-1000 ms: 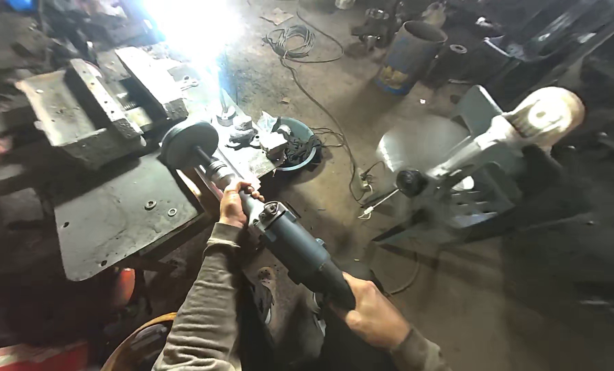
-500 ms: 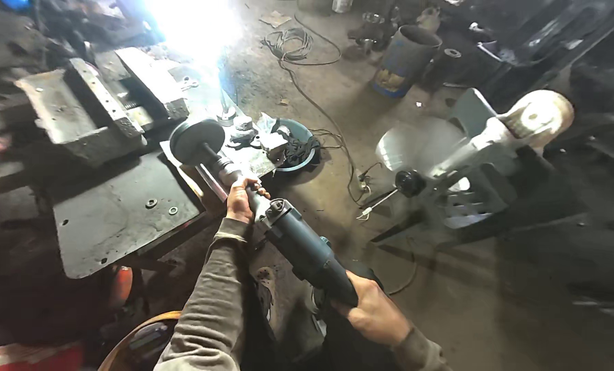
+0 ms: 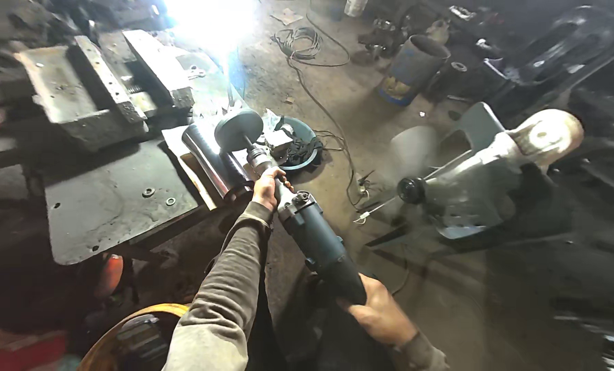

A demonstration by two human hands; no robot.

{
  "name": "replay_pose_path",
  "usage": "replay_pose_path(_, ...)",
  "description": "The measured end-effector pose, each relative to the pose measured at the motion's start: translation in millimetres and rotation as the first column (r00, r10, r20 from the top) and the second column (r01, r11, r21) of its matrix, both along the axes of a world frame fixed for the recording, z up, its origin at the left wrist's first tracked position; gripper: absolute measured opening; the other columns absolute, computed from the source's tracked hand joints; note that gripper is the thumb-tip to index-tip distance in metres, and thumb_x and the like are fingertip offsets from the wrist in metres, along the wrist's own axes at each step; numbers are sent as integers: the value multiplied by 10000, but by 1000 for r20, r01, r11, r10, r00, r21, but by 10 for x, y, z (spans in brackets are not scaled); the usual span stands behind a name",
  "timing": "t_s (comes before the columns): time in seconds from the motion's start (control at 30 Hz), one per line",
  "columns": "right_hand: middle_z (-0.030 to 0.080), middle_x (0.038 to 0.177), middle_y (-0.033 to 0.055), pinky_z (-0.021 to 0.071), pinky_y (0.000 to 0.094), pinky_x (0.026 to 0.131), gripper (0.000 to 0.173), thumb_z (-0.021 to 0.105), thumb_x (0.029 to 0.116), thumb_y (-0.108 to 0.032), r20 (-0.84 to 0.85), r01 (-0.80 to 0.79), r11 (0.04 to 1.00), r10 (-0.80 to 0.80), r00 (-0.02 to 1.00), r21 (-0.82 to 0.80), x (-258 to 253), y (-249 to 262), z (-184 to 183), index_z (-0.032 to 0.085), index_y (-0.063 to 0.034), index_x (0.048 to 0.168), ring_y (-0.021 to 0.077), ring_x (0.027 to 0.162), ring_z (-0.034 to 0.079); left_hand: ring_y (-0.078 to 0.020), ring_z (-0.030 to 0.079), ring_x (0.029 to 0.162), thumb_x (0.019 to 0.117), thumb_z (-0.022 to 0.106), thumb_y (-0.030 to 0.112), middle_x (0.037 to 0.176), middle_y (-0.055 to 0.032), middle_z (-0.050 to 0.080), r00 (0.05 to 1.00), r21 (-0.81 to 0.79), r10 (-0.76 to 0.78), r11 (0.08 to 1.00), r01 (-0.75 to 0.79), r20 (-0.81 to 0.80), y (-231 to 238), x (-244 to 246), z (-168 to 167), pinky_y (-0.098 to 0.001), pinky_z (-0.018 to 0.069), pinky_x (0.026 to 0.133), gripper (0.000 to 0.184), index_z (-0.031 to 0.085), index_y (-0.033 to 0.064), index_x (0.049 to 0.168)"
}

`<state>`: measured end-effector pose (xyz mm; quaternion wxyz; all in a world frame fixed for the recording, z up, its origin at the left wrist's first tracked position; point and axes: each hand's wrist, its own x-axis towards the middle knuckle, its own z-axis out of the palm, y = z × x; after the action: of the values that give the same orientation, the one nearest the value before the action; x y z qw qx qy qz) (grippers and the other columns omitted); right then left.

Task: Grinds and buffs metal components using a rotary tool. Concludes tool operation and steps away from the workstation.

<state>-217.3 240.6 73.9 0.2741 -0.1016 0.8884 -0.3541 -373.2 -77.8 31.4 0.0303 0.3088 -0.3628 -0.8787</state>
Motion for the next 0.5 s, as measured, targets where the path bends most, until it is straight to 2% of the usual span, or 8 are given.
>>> replay_pose_path(0.3,757,1027,-10,603,438,911,455,785,810,-372,-38,-121,991,123,992,57,66,-17,21,701,-168,1208,116,985,722,-146,551,556,992,474,216,654,14,524,995,-113,5,993,-17,-103,-146,483,246,-349,535,571,185,535,167,824)
replay_pose_path(0.4,750,1009,-3,604,475,877,449,762,823,-398,-13,-179,978,181,983,107,74,-54,18,683,-191,1214,148,971,724,-127,557,559,996,477,256,641,32,532,990,-146,10,989,-30,-140,-248,722,187,-336,534,577,206,546,193,812)
replay_pose_path(0.5,745,1009,40,596,526,858,478,748,829,-386,14,-219,966,220,975,139,84,-126,36,662,-175,1249,211,964,728,-124,563,532,1002,458,237,612,29,536,983,-106,63,991,-82,-172,-351,800,115,-327,545,567,243,549,181,784)
